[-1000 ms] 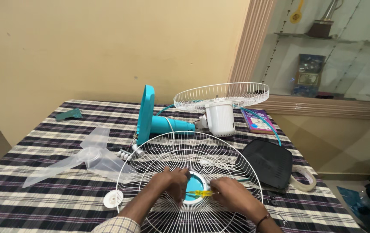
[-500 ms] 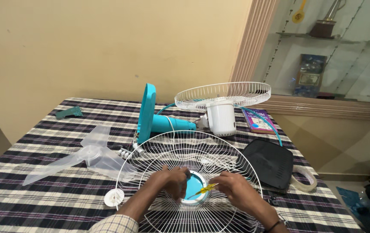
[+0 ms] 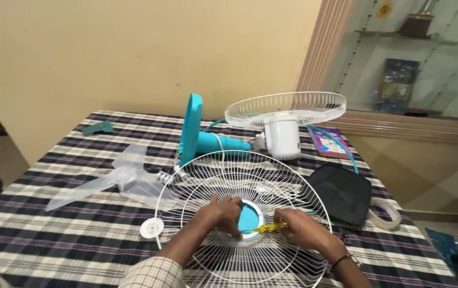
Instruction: The person assembles a table fan by connecting the motor housing to the stand and then attaching the front wire cage to the fan blades. They use a screwdriver to tighten screws on the stand and the front cage hub.
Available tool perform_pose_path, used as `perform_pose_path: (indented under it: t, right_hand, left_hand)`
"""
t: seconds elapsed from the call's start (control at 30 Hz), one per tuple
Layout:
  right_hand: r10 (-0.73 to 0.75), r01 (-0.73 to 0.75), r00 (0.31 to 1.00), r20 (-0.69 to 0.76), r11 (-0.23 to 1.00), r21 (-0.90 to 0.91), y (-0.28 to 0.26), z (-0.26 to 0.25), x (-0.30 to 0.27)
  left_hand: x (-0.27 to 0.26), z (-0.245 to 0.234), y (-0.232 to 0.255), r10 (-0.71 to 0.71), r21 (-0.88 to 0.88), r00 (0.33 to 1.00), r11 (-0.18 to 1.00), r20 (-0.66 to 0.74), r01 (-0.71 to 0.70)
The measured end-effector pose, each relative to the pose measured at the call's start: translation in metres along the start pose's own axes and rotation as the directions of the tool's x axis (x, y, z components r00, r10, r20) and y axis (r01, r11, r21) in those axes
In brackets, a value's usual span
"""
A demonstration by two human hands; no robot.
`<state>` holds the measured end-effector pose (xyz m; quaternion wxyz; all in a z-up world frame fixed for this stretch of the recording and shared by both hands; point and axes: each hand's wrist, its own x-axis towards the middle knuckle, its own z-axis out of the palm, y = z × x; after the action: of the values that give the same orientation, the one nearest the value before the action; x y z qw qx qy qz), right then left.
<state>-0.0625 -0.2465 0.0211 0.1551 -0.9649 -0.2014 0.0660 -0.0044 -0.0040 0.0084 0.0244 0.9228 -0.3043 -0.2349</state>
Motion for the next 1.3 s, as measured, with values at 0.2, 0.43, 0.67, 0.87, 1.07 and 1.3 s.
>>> perform_pose_path:
  t: [0.2, 0.43, 0.67, 0.87, 1.07, 1.3]
  right_hand:
    - [0.014, -0.018, 0.999, -0.047, 0.995, -0.094, 0.006, 0.018, 0.009]
    - [0.054, -0.055, 0.998, -0.015, 0.995, -0.087, 0.001, 0.017, 0.008]
    - [-0.043, 0.038, 0.996, -0.073, 0.997, -0.067, 0.003, 0.018, 0.003]
    - [-0.008, 0.006, 0.998, -0.057, 0.999, -0.045, 0.004, 0.018, 0.004]
    - [0.016, -0.017, 1.0, -0.022, 0.997, -0.071, 0.003, 0.015, 0.003]
    - [0.032, -0.032, 0.999, -0.005, 0.999, -0.03, 0.009, 0.016, 0.002]
  left_hand:
    - [-0.001, 0.018, -0.014, -0.005, -0.174, 0.997, 0.985, -0.077, -0.009]
    - [0.011, 0.033, -0.026, -0.008, -0.234, 0.991, 0.972, -0.135, -0.024]
    - [0.004, 0.031, -0.022, -0.053, -0.26, 0.989, 0.965, -0.139, 0.016]
    - [0.003, 0.028, -0.019, -0.06, -0.263, 0.988, 0.964, -0.144, 0.02]
    - [-0.002, 0.028, -0.017, -0.075, -0.301, 0.985, 0.953, -0.153, 0.026]
    - [-0.005, 0.027, -0.009, -0.103, -0.26, 0.981, 0.964, -0.164, 0.058]
